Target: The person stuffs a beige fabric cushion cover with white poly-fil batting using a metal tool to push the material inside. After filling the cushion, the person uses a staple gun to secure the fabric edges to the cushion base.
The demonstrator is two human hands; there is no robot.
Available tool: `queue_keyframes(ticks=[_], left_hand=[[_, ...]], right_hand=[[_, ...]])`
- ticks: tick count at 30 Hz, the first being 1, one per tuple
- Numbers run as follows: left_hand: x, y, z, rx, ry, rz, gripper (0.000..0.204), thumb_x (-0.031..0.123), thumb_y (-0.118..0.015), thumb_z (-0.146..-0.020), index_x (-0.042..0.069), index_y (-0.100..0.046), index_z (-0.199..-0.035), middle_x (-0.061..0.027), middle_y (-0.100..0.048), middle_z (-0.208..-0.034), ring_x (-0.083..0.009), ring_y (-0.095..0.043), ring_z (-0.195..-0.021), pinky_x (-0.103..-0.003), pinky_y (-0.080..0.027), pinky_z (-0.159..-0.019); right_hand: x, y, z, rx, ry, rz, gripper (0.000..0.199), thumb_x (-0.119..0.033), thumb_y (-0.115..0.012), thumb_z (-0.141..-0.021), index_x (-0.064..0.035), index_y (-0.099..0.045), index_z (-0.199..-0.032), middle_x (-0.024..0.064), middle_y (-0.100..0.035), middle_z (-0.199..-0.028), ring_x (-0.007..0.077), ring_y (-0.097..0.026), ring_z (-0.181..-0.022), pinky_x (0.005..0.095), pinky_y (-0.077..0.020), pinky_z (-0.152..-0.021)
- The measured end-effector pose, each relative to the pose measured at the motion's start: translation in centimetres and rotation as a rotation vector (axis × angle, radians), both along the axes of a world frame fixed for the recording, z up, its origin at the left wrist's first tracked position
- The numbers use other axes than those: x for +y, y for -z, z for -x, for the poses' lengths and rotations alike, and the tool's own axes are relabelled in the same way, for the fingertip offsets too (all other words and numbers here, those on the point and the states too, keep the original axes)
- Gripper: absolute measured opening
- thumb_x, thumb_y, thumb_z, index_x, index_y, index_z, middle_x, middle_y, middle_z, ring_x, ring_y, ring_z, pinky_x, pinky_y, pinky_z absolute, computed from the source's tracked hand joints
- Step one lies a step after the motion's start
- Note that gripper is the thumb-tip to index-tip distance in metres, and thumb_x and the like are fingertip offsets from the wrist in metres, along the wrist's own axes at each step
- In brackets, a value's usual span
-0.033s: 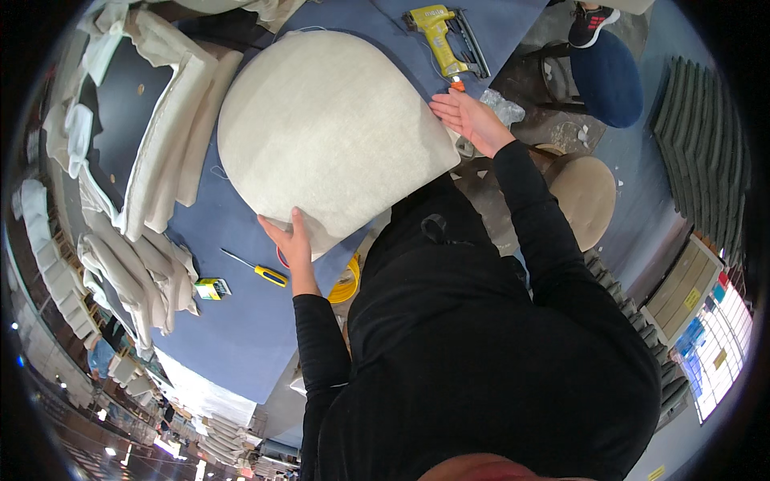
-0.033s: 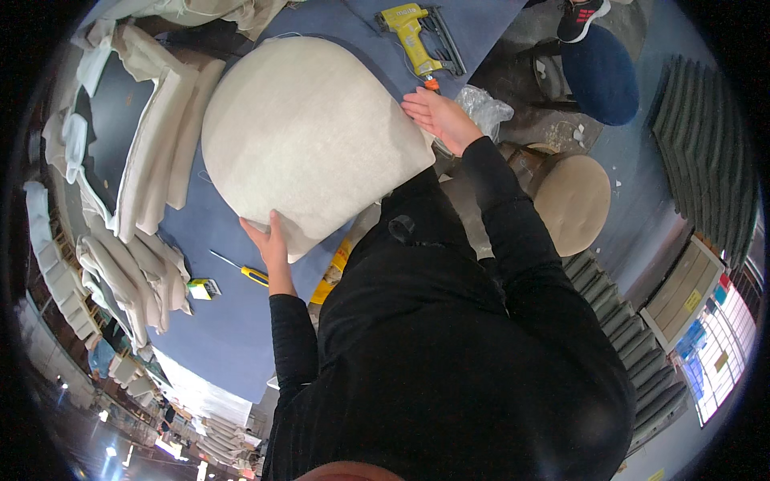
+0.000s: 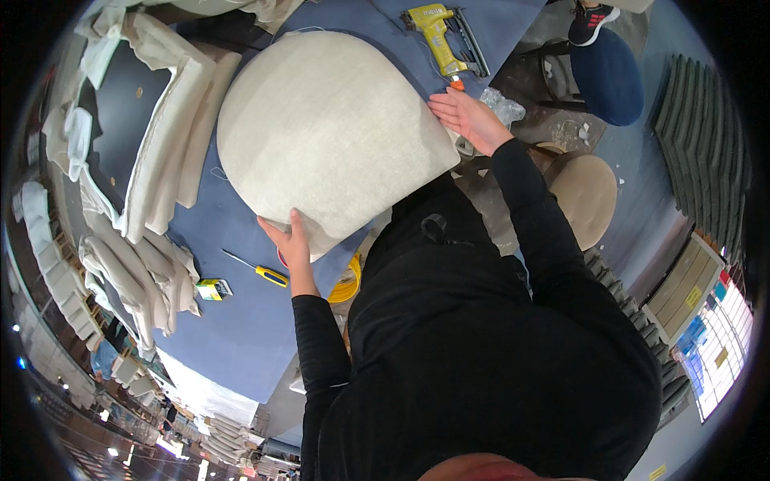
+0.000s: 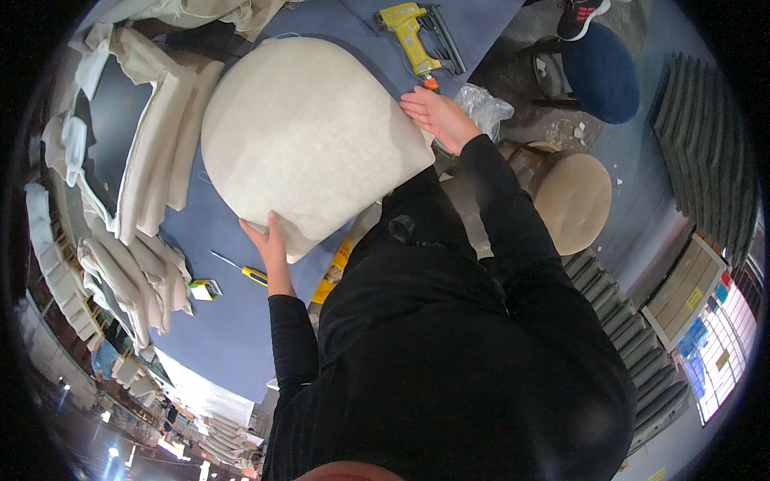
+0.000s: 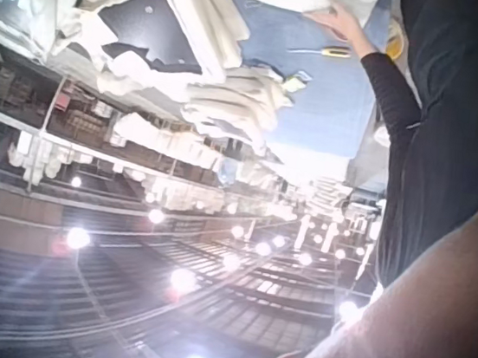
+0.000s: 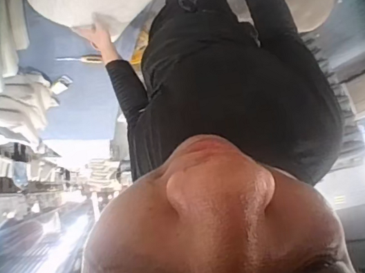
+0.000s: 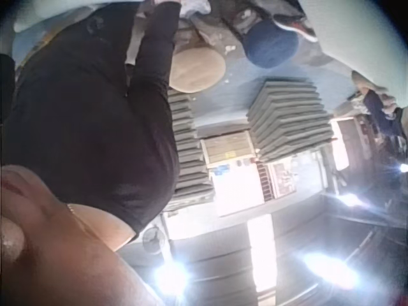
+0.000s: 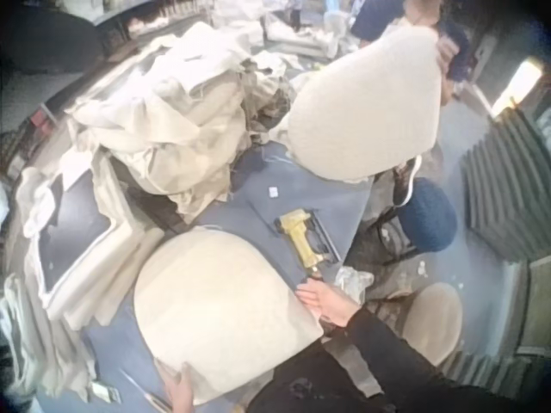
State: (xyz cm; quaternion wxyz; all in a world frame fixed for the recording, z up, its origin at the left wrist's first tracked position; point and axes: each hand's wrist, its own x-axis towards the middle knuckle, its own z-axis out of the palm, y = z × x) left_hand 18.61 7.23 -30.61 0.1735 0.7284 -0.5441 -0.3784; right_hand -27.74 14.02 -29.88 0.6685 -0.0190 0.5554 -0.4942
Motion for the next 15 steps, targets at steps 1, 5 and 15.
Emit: queue_keyframes(ticks=[1,5,15], left_hand=[[-0.2,-0.1,-0.1,0.081,-0.029,-0.032,0.105,0.046,-0.073,-0.101,-0.003,-0.010,-0.169,-0.0253,-0.019,-0.175,-0.0392,-0.023,-0.161,-0.047,-0.023,-0.130],[-2.2,-0.9,-0.3,0.329,-0.255,-0.218,0.102,0.050,-0.071,-0.102,0.000,-0.014,-0.170,-0.0206,-0.022,-0.175,-0.0355,-0.028,-0.160,-0.044,-0.026,-0.129],[-4.9,-2.0,-0.3,0.874,-0.399,-0.417,0.086,0.067,-0.057,-0.102,0.002,-0.049,-0.157,-0.0195,-0.057,-0.156,-0.0338,-0.056,-0.141,-0.042,-0.042,-0.120]], right_hand=[[-0.3,0.6,-0.1,-0.010,0.002,-0.009,0.066,-0.045,-0.047,-0.113,0.0052,-0.046,-0.156,0.0196,-0.053,-0.160,0.0258,-0.050,-0.149,0.0368,-0.0345,-0.127],[-1.4,4.1,-0.1,-0.027,-0.028,-0.038,0.064,-0.046,-0.048,-0.112,0.0034,-0.052,-0.153,0.0166,-0.057,-0.156,0.0238,-0.054,-0.144,0.0333,-0.0397,-0.121],[-2.2,-17.1,-2.9,0.475,-0.300,0.296,0.037,-0.035,-0.070,-0.104,-0.0080,-0.058,-0.127,-0.0001,-0.062,-0.116,0.0074,-0.056,-0.102,0.0280,-0.0454,-0.093]])
